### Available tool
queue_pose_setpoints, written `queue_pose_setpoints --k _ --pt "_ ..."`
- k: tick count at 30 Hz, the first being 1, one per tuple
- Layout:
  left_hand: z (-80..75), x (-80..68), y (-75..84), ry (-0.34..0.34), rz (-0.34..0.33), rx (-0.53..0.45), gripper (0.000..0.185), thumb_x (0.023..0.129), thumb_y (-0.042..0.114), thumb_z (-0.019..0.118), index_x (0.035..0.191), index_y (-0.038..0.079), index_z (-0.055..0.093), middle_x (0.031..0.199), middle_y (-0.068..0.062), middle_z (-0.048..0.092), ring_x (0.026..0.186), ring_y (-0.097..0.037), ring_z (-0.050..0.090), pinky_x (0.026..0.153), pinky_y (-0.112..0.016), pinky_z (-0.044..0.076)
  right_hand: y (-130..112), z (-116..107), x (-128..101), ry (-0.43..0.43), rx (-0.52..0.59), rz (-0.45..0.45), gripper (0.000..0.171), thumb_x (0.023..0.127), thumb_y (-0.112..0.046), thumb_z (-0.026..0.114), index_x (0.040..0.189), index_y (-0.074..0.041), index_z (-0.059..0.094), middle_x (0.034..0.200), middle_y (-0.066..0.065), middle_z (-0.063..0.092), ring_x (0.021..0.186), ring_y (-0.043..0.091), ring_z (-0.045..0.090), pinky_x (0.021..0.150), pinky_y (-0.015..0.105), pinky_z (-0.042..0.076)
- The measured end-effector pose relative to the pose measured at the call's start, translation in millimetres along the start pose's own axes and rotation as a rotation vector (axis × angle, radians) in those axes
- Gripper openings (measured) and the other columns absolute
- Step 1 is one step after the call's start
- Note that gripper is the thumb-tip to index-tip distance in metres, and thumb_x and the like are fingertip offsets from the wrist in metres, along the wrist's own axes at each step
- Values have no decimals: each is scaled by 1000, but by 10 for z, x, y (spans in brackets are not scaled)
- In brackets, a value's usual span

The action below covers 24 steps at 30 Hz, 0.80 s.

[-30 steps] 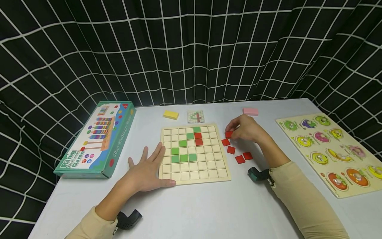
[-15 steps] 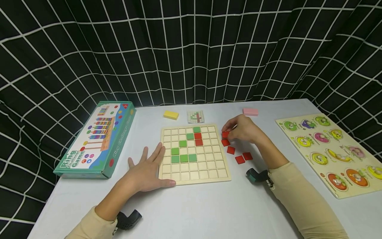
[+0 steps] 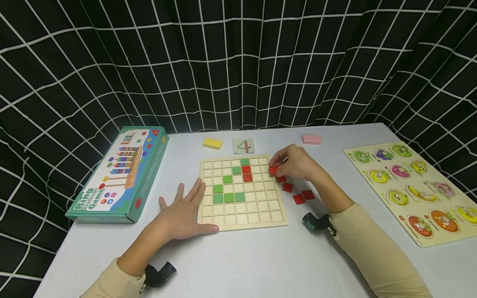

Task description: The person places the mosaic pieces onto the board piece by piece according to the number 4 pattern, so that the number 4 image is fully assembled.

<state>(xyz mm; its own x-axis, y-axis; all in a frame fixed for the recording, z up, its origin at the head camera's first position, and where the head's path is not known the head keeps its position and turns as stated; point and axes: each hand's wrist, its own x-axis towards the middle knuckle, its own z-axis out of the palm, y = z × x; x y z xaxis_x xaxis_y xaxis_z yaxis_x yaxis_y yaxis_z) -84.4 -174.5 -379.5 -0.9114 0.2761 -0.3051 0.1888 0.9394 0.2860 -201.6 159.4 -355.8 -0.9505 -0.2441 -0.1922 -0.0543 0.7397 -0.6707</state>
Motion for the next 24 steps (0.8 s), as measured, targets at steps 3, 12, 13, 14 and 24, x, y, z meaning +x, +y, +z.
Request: queue_pose_setpoints --k 3,12,13,14,24 --pt "-5 0 1 -2 0 -2 125 79 79 70 169 12 14 178 -3 4 159 -52 5 103 -93 9 -32 28 -3 -15 13 -5 29 78 5 73 103 -7 79 94 10 71 81 24 62 63 30 51" --pt "-7 6 2 -4 -1 -10 125 79 78 71 169 12 14 178 -3 4 159 -52 5 103 -93 8 -135 111 -24 -47 27 -24 29 76 5 72 100 -9 80 92 8 69 78 21 61 60 28 50" --pt "-6 5 1 -5 -2 -11 125 79 78 71 169 12 14 178 -3 4 159 -52 4 103 -93 7 -146 122 -26 -55 36 -25 29 76 5 72 100 -8 80 91 9 69 76 21 62 59 28 51" --pt "-6 4 -1 -5 -3 -11 125 79 78 71 169 12 14 178 -3 4 159 -52 4 103 -93 7 -158 133 -27 -65 47 -24 30 75 6 71 100 -8 80 90 9 68 74 22 62 59 29 51" --pt "-3 -1 -11 -7 -2 0 126 79 80 69 169 13 12 178 -2 2 159 -51 4 103 -93 8 -286 254 -26 -95 1 -43 30 70 2 80 97 -12 82 94 6 71 91 23 60 67 29 50"
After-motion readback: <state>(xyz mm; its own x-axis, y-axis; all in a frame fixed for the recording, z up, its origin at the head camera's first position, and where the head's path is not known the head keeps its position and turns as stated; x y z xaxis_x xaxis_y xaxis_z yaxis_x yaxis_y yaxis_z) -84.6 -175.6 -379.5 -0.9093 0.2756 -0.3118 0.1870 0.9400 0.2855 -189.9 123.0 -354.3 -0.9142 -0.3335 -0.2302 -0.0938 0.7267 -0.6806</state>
